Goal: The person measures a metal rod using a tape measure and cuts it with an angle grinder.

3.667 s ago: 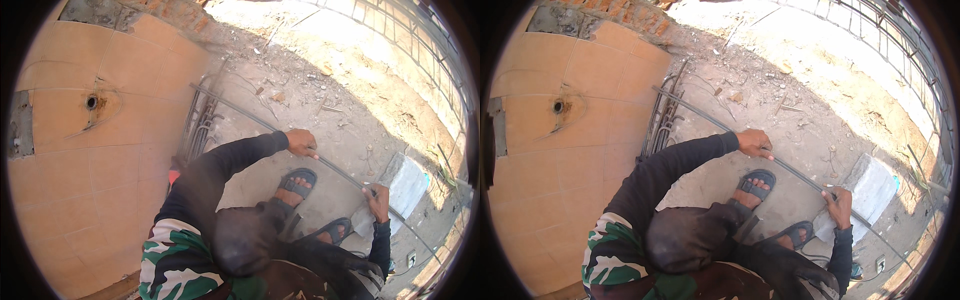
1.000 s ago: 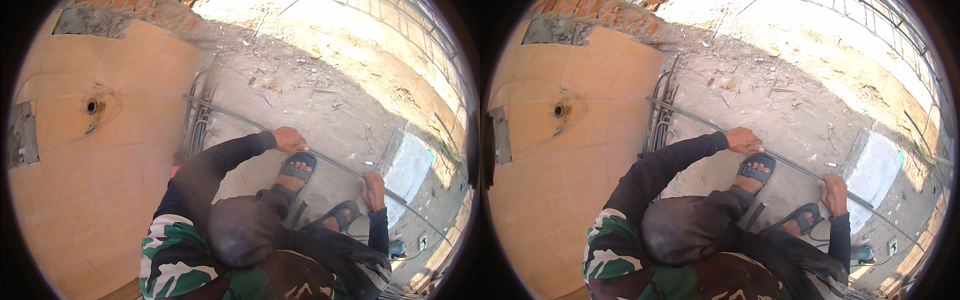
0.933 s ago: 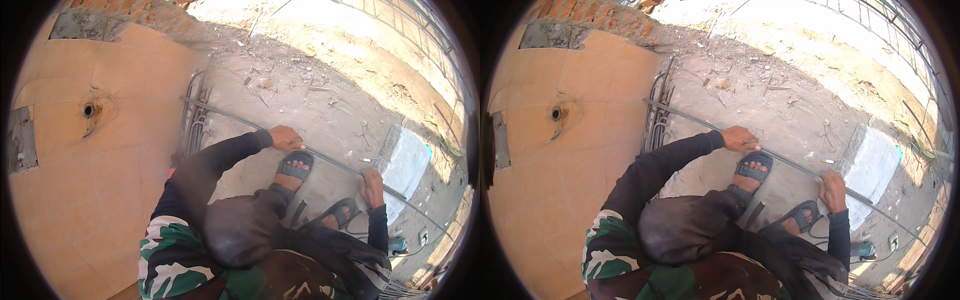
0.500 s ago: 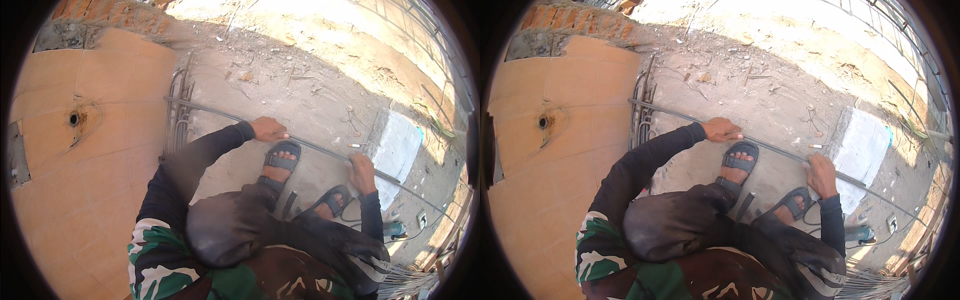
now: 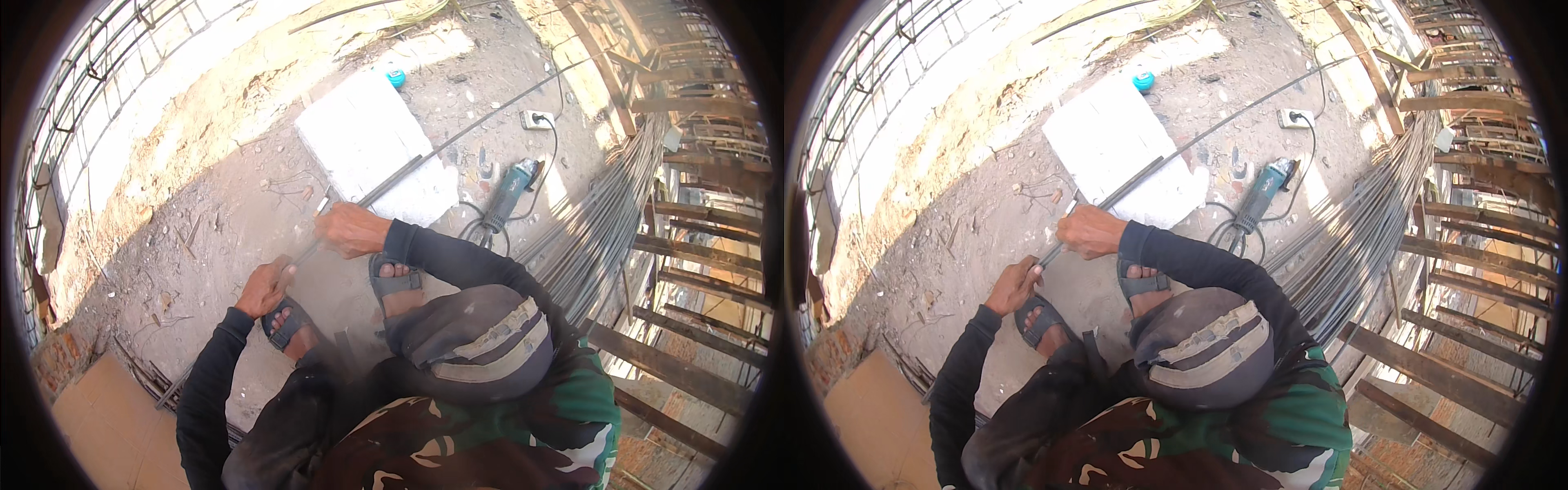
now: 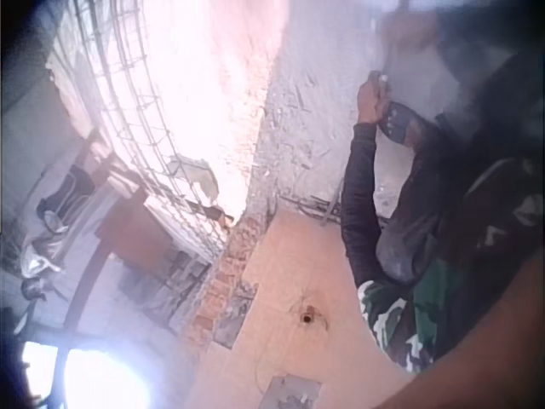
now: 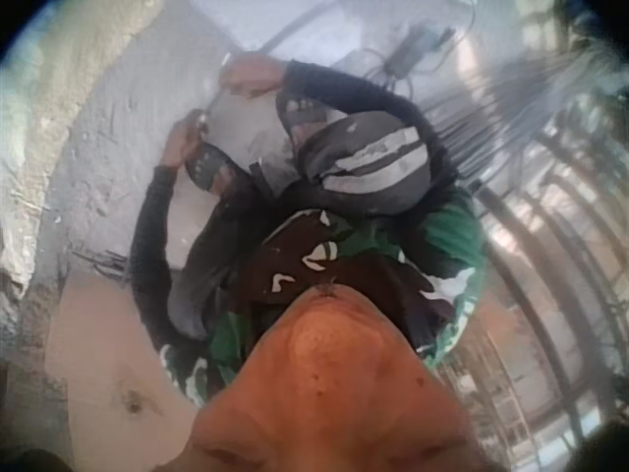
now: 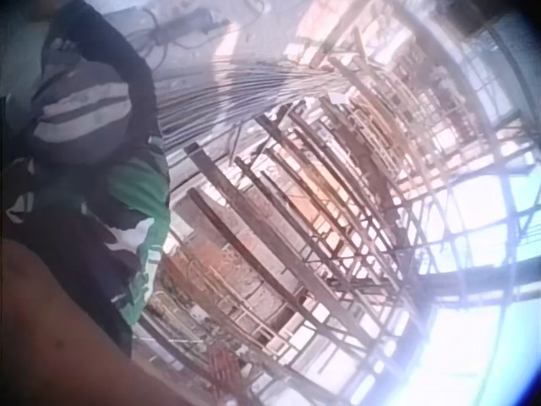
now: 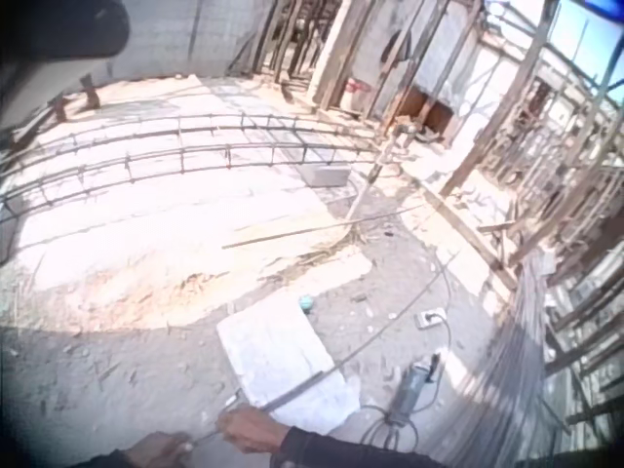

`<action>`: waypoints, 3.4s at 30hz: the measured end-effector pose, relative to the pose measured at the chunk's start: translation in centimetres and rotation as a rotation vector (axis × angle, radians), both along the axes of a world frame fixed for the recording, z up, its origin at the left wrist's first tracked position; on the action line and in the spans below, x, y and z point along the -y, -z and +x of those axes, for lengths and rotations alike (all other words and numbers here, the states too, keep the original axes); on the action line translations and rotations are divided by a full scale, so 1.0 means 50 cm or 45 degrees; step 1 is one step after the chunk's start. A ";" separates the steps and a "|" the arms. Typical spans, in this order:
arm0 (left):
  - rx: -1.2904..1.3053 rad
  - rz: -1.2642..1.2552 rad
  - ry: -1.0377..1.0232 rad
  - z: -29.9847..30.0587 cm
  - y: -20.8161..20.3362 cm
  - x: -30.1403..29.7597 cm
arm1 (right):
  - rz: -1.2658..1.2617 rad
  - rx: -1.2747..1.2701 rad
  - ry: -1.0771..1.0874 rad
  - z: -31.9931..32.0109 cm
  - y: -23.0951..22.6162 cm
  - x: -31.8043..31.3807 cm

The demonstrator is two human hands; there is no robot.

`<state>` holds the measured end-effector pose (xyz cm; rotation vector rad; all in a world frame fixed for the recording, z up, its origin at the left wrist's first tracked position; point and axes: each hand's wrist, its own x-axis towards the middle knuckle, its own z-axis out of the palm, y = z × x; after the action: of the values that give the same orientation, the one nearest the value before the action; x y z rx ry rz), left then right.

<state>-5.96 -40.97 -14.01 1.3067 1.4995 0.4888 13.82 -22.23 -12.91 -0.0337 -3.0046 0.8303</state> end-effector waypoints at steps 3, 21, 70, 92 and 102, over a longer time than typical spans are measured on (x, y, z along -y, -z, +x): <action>0.040 -0.074 0.093 0.028 0.003 -0.055 | 0.127 -0.040 0.035 0.016 -0.007 0.011; 0.082 -0.232 0.217 0.006 -0.008 -0.083 | -0.330 0.202 2.709 0.697 0.168 -0.207; 0.524 0.241 0.261 0.643 -0.119 -0.305 | -1.655 -1.422 2.113 0.520 -0.181 -0.009; 0.275 0.308 0.097 0.644 -0.102 -0.296 | -1.148 -1.073 2.398 0.479 -0.143 -0.044; 0.034 0.481 0.013 0.622 -0.121 -0.258 | -1.042 -0.742 2.344 0.445 -0.127 -0.086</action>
<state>25.12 -28.06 -7.96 1.5886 1.4209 0.8085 36.08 -17.95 -6.54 -1.6871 -0.9436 1.1250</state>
